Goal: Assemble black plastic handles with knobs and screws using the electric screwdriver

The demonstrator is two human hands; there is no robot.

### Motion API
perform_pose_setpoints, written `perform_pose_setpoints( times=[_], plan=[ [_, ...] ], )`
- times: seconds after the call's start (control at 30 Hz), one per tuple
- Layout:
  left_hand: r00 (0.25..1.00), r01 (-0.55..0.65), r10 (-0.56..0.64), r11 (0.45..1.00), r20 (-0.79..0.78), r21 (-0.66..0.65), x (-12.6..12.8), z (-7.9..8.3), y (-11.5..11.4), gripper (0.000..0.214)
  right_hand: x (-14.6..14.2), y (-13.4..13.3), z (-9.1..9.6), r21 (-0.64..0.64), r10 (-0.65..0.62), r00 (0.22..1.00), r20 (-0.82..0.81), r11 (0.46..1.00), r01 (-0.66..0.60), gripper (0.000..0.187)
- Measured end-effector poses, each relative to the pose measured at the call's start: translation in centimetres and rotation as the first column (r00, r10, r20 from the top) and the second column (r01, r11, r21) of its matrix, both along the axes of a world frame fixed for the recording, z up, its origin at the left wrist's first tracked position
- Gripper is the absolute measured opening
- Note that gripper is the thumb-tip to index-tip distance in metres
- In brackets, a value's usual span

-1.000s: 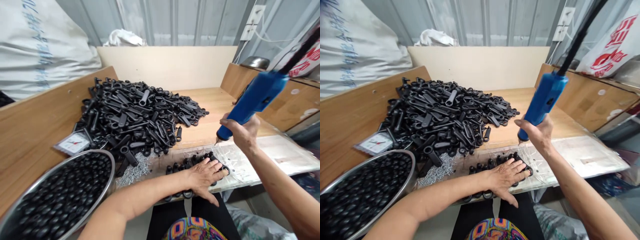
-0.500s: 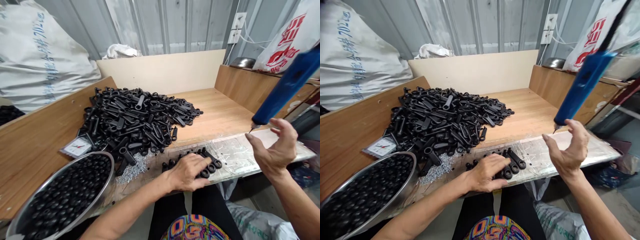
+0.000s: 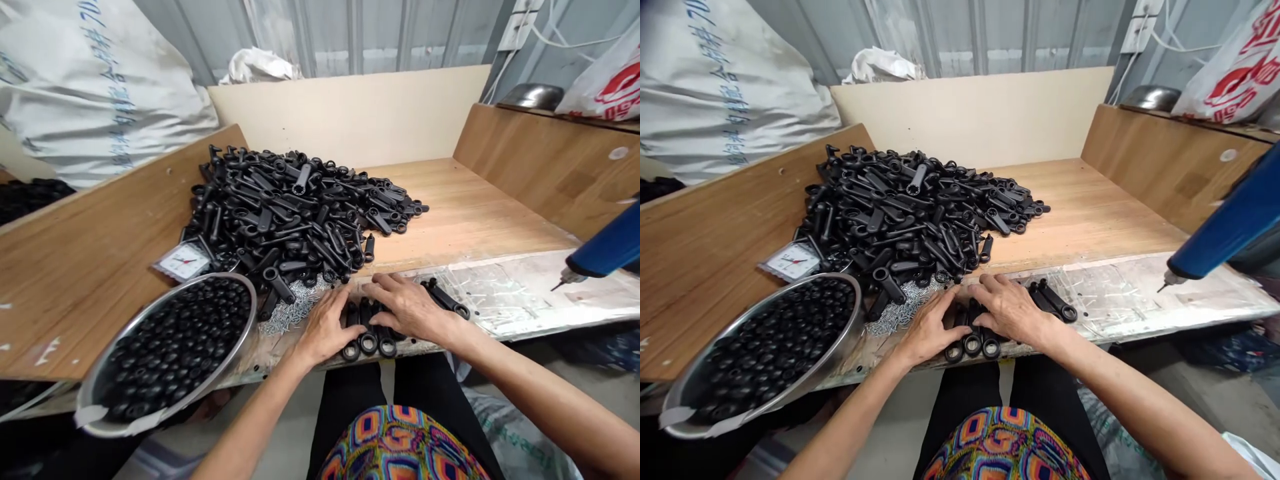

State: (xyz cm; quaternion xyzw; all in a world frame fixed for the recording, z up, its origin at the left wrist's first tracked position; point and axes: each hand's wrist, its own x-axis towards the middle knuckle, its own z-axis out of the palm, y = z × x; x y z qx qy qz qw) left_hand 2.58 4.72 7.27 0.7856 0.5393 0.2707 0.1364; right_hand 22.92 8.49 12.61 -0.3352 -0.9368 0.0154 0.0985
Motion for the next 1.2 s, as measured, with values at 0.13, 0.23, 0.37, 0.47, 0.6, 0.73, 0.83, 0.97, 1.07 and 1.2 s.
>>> perform_pose_setpoints(
  times=[0.13,0.23,0.37,0.47,0.6,0.73,0.83,0.97,1.07,1.2],
  plan=[
    [0.989,-0.115,0.103,0.987,0.106,0.112,-0.9,-0.6,-1.9,0.056,-2.0,1.9,-1.6,0.083,0.127,0.981,0.144,0.987,-0.140,0.052],
    [0.962,-0.205,0.169,0.966,0.214,0.159,-2.0,-1.4,-4.2,0.043,-2.5,2.7,-3.3,0.128,0.169,0.959,0.229,0.971,-0.202,0.049],
    [0.921,-0.244,0.181,0.959,0.346,0.146,-2.8,-1.8,-7.8,0.036,-3.0,3.1,-4.7,0.186,0.259,0.935,0.243,0.933,-0.307,0.041],
    [0.888,-0.178,0.120,0.980,0.445,0.093,-2.4,-1.5,-10.0,0.028,-3.9,3.1,-4.8,0.217,0.332,0.915,0.230,0.899,-0.381,0.035],
    [0.786,-0.096,0.173,0.983,0.593,-0.159,-1.6,-1.9,-11.8,0.015,-5.3,2.9,-4.3,0.201,0.350,0.902,0.252,0.893,-0.403,0.025],
    [0.539,0.038,0.390,0.874,0.747,-0.484,-1.8,-4.0,-12.9,0.024,-5.8,2.3,-4.0,0.165,0.379,0.891,0.249,0.890,-0.425,0.021],
    [0.332,0.192,0.481,0.808,0.812,-0.557,-2.0,-4.9,-13.3,0.034,-5.5,0.8,-3.3,0.190,0.430,0.871,0.237,0.859,-0.475,0.019],
    [0.001,0.506,0.472,0.760,0.882,-0.407,-0.8,-5.0,-13.6,0.054,-5.2,-3.1,-1.4,0.244,0.562,0.805,0.190,0.767,-0.594,0.015],
    [-0.249,0.719,0.511,0.667,0.823,-0.197,0.8,-5.8,-14.1,0.042,-5.3,-6.2,-0.5,0.344,0.645,0.749,0.150,0.676,-0.652,0.014],
    [-0.294,0.799,0.587,0.584,0.754,-0.144,2.5,-7.6,-14.9,0.024,-5.1,-8.6,-0.9,0.431,0.633,0.769,0.094,0.670,-0.604,0.013]
  ],
)
